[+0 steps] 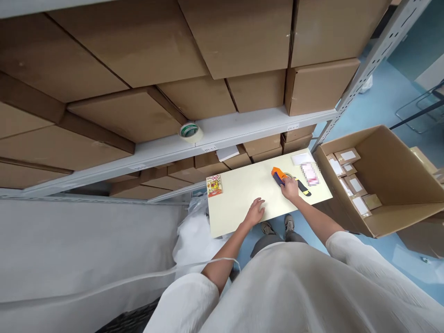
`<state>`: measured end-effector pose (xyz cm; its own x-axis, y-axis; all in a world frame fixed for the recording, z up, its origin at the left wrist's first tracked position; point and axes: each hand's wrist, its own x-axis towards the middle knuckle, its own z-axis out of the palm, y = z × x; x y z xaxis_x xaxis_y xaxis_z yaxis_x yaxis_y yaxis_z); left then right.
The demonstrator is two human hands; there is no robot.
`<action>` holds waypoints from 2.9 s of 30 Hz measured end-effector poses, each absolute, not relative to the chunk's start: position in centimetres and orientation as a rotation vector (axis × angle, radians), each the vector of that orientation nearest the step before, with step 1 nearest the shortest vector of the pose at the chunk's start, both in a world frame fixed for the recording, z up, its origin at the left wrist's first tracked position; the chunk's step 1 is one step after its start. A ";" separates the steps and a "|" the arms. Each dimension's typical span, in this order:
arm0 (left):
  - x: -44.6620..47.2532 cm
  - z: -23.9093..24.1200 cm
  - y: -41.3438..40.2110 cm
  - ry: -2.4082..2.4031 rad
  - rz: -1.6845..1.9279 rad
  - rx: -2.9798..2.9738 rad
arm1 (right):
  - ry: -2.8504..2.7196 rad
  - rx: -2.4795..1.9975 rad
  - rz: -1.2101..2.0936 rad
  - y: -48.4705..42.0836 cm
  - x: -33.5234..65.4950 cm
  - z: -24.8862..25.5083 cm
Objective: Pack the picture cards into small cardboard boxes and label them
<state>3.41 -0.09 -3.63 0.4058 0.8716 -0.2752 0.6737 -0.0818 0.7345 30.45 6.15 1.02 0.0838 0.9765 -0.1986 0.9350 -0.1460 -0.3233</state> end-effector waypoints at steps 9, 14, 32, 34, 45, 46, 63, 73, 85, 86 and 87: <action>3.1 -4.5 -1.4 1.361 0.240 1.758 | -1.994 -2.234 0.636 6.5 30.7 -3.0; 2.6 -4.9 -1.4 1.362 0.242 1.759 | -1.983 -2.278 0.657 7.9 31.3 -3.6; 0.3 -4.1 0.0 1.376 0.313 1.808 | -1.951 -2.270 0.460 8.0 32.3 -2.9; 0.0 -3.9 0.5 1.362 0.328 1.825 | -1.973 -2.236 0.439 6.9 31.8 -2.0; -1.8 -2.0 1.8 1.398 0.558 1.861 | -2.204 -1.980 0.426 3.4 26.7 1.7; -2.2 -1.8 1.7 1.423 0.580 1.855 | -2.231 -1.946 0.418 3.6 26.1 2.0; -2.9 0.7 -10.6 1.908 0.887 1.500 | -2.619 -1.213 0.574 4.2 20.0 2.7; -2.8 0.9 -21.3 2.144 0.929 1.239 | -2.844 -0.894 0.680 -1.8 14.9 2.2; -10.4 -1.3 -27.4 2.230 1.034 0.973 | -3.064 -0.555 0.638 -4.9 0.8 2.3; -11.5 -1.6 -27.6 2.232 1.036 0.963 | -3.075 -0.546 0.637 -5.1 -0.5 2.1; -12.5 -1.9 -27.7 2.235 1.040 0.954 | -3.084 -0.542 0.636 -5.3 -1.9 2.0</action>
<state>-12.52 -27.66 -1.95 -0.6334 0.7615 -0.1375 0.3852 0.4644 0.7974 -1.88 -5.27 1.96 -0.9411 0.3165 -0.1189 0.3377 0.8633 -0.3750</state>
